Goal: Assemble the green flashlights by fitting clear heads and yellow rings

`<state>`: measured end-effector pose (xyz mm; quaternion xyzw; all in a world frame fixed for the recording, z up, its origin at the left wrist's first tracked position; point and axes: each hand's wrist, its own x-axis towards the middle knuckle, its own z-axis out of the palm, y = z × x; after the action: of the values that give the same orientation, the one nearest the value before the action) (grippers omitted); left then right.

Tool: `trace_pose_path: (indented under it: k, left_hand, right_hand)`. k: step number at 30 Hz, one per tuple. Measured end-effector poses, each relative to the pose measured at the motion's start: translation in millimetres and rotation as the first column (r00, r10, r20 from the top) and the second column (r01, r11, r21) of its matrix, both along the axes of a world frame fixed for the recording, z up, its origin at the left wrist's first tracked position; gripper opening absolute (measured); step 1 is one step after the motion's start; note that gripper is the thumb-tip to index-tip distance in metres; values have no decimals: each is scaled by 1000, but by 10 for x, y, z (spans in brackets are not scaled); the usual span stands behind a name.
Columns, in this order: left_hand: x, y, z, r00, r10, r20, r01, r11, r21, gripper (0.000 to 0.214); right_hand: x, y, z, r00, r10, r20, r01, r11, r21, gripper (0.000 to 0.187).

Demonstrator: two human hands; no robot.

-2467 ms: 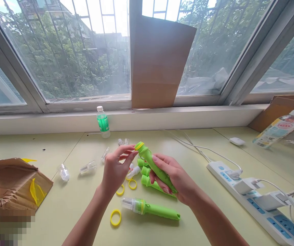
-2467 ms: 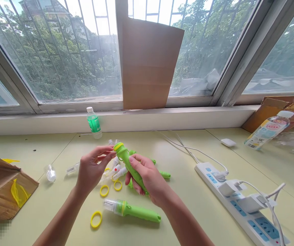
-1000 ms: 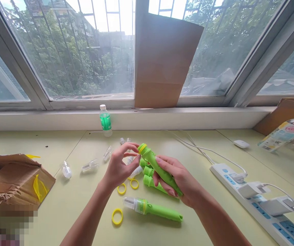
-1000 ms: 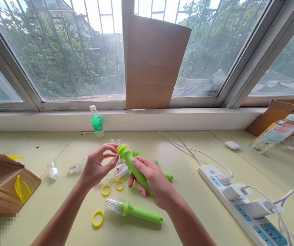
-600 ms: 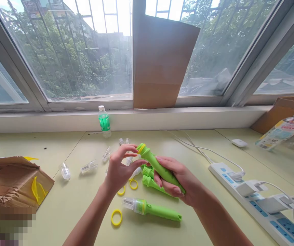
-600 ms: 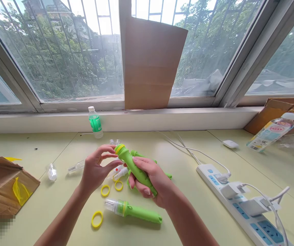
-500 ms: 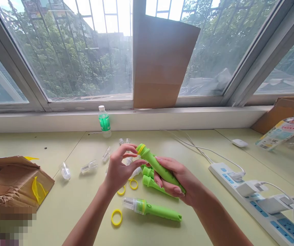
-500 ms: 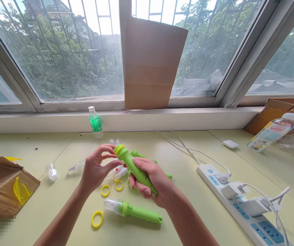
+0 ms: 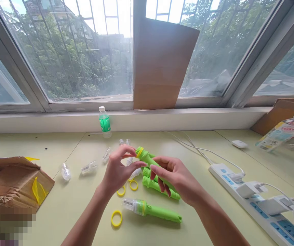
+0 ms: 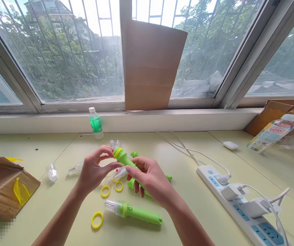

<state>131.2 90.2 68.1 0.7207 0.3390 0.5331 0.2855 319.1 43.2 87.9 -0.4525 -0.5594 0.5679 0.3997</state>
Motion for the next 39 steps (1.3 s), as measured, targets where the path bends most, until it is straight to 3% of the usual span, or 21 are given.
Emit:
trace_pose_path:
  k: [5, 15, 23, 29, 39]
  left_hand:
    - [-5, 26, -30, 1000, -9, -2, 9, 997, 75, 27]
    - [-2, 59, -66, 998, 48, -32, -41, 979, 199, 19]
    - [-31, 7, 15, 999, -2, -44, 9, 987, 158, 23]
    - [-31, 0, 13, 999, -3, -33, 9, 985, 174, 18]
    - [-24, 5, 30, 999, -23, -49, 33, 979, 201, 20]
  right_hand:
    - [8, -14, -7, 999, 31, 12, -32, 997, 63, 30]
    - [-27, 8, -24, 987, 87, -135, -90, 996, -17, 33]
    - [-16, 5, -8, 975, 66, -213, -97, 985, -139, 29]
    - [-25, 2, -15, 989, 45, -138, -63, 989, -131, 31]
    - [0, 25, -29, 983, 57, -176, -65, 997, -39, 28]
